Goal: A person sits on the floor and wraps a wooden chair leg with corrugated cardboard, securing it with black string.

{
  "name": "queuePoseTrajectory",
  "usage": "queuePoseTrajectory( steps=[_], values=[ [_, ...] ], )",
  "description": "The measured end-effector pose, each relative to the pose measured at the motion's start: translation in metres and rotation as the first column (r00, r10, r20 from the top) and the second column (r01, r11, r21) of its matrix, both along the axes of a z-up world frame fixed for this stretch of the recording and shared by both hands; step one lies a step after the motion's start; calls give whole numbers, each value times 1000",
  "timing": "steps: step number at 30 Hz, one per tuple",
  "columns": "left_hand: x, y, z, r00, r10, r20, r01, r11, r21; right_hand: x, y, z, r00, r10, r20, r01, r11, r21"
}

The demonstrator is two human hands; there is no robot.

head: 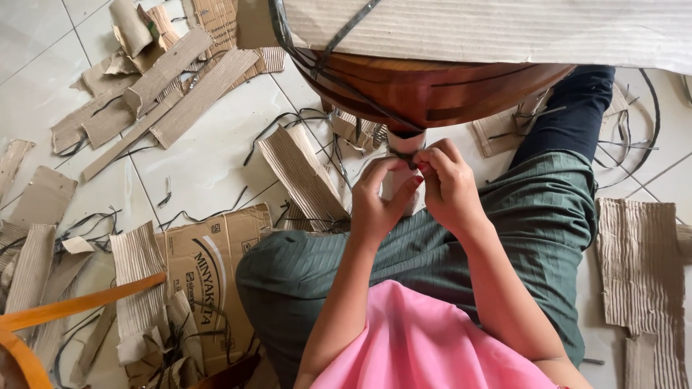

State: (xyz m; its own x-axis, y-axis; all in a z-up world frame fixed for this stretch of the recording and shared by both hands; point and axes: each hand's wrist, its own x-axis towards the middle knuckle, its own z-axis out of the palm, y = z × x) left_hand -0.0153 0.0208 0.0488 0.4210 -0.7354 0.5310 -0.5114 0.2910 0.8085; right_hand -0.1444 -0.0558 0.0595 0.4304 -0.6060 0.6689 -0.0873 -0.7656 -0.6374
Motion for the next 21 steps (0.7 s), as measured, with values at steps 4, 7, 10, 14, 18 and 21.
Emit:
queuePoseTrajectory(
  steps=[4,7,10,14,18,21],
  values=[
    [-30,-4,-13,824,-39,-566,119,987,105,1,4,3,1000,-9,14,9,1000,7],
    [-42,-9,-19,662,42,-749,35,996,86,3,5,3,999,-27,28,27,1000,7],
    [-50,-2,-9,718,139,-682,-129,989,67,0,6,2,998,-49,47,47,998,38],
    [-51,4,-13,792,168,-587,-237,970,-43,-3,5,-1,991,-109,73,107,994,32],
    [-43,0,-14,785,137,-604,-192,981,-26,-5,5,-6,982,-160,104,155,986,57],
    [-39,-12,-11,732,157,-663,-206,979,5,-5,7,-6,984,-116,132,98,985,141]
  ],
)
